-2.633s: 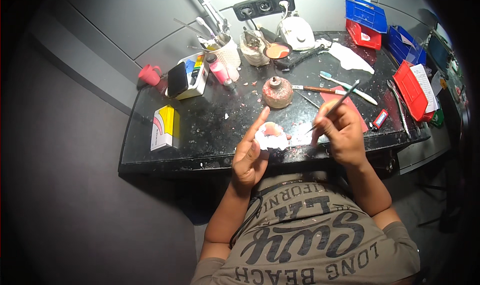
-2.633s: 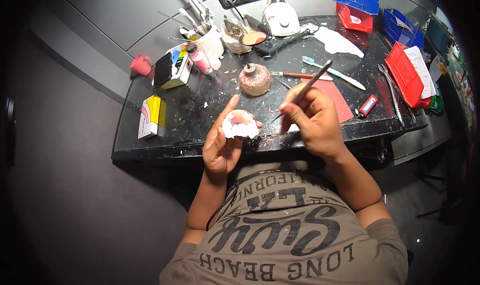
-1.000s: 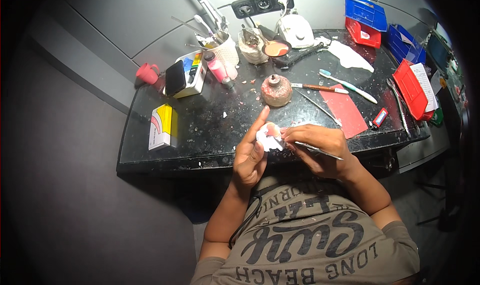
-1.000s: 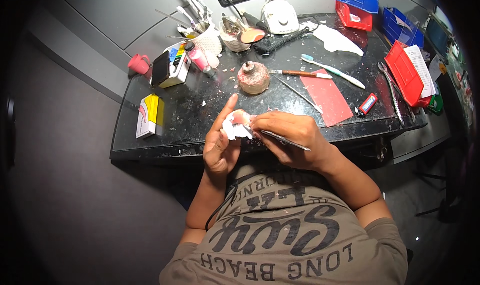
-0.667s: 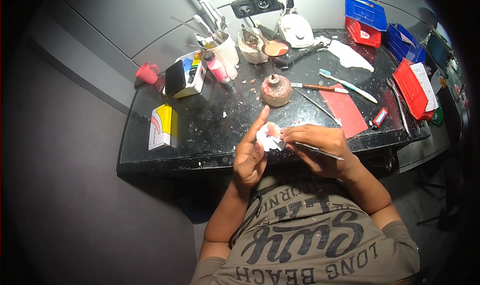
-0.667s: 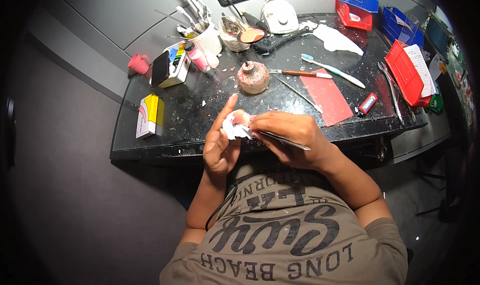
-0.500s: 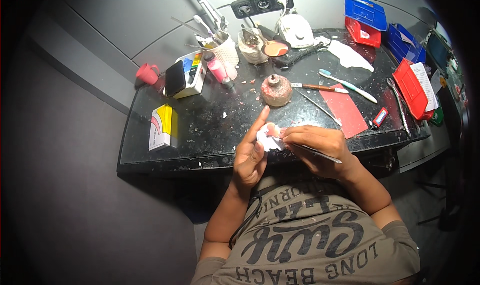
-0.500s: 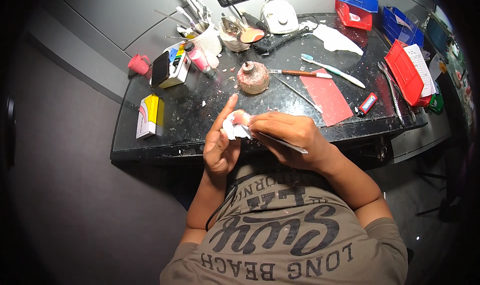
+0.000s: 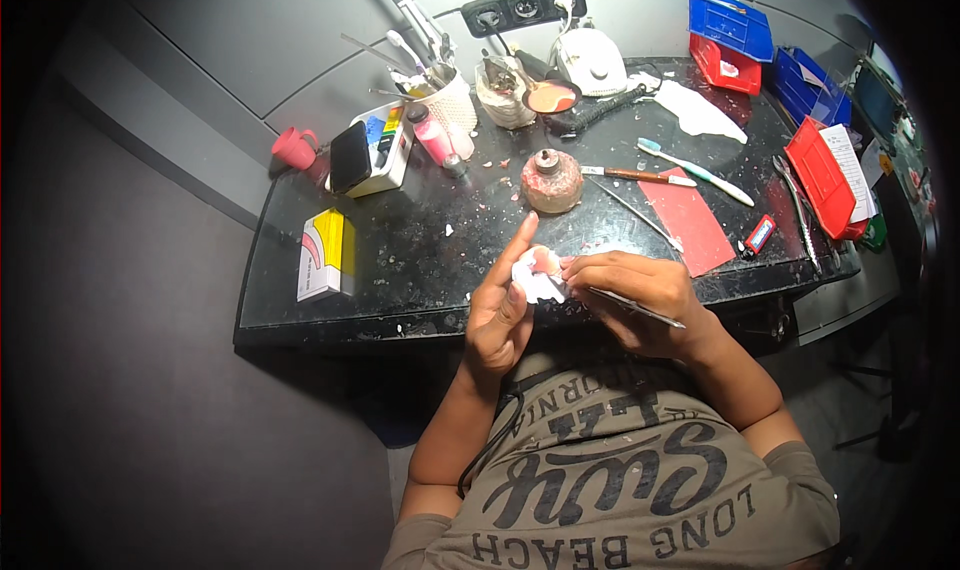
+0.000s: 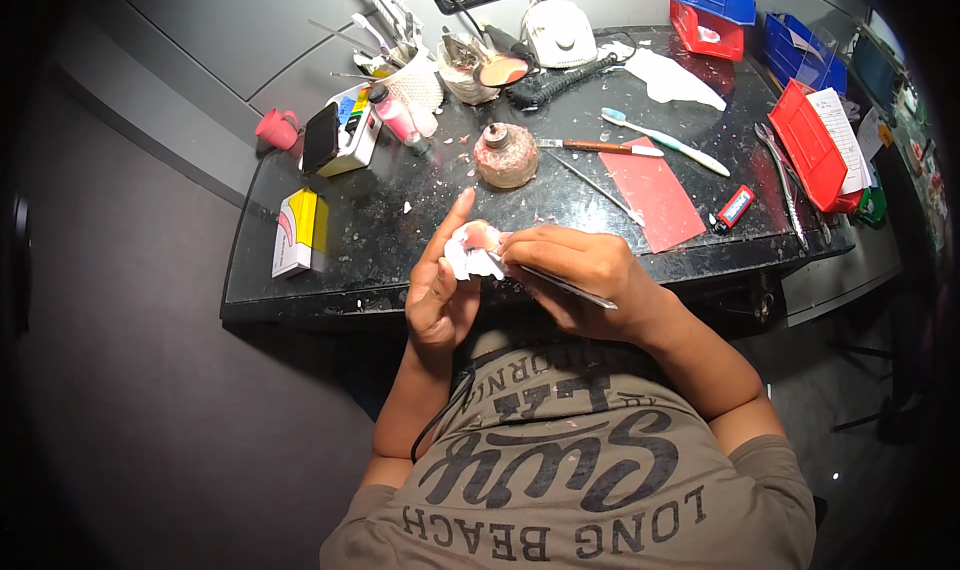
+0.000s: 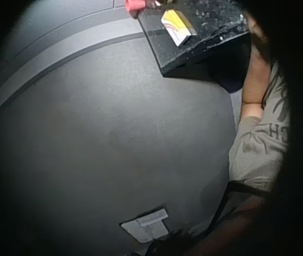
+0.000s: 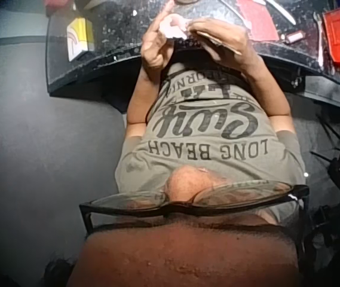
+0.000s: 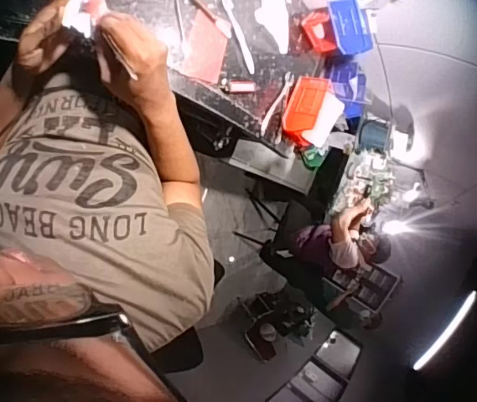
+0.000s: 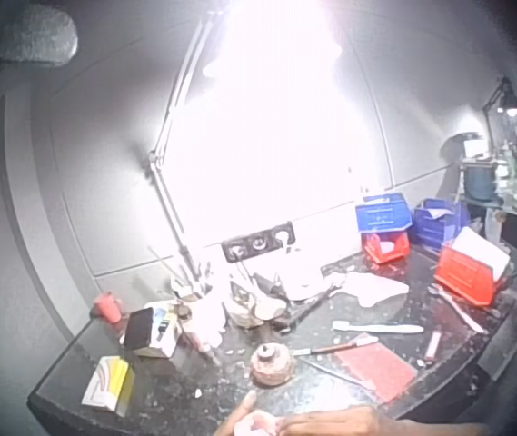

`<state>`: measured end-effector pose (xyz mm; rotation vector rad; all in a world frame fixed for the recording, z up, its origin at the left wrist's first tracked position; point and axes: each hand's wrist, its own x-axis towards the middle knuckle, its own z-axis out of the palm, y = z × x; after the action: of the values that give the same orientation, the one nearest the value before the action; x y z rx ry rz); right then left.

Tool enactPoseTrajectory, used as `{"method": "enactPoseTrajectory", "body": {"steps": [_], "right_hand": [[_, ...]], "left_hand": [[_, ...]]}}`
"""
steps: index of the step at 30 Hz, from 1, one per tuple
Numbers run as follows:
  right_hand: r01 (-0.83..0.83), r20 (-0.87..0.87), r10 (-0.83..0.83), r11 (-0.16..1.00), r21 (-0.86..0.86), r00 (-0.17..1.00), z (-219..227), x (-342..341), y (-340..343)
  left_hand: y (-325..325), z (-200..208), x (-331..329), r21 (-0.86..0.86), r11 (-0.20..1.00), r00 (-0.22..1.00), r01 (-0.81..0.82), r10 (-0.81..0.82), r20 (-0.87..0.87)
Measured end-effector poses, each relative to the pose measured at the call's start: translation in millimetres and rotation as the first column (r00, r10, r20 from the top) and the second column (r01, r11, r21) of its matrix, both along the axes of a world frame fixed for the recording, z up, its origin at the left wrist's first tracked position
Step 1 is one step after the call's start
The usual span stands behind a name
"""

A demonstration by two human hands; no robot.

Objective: The person shapes a dental prosthetic using a brush and a metal tool by hand at a workbench.

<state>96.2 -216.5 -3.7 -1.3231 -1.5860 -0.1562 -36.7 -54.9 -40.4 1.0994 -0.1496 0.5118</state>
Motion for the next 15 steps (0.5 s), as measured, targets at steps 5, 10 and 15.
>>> {"method": "enactPoseTrajectory", "body": {"steps": [5,10,15], "right_hand": [[-0.013,-0.025,0.013,1.000,-0.023,1.000,1.0,0.7,-1.1],[-0.018,-0.042,0.017,1.000,-0.019,0.999,1.7,2.4,-1.0],[-0.021,-0.063,0.020,1.000,-0.008,0.998,0.7,3.4,-0.4]], "left_hand": [[-1.6,1.6,0.3,-0.015,1.000,1.000,-0.008,0.008,-0.010],[-3.3,6.1,-0.4,-0.020,1.000,1.000,0.006,-0.006,-0.007],[-0.7,6.0,-0.7,-0.012,0.999,0.999,0.033,-0.033,-0.004]]}}
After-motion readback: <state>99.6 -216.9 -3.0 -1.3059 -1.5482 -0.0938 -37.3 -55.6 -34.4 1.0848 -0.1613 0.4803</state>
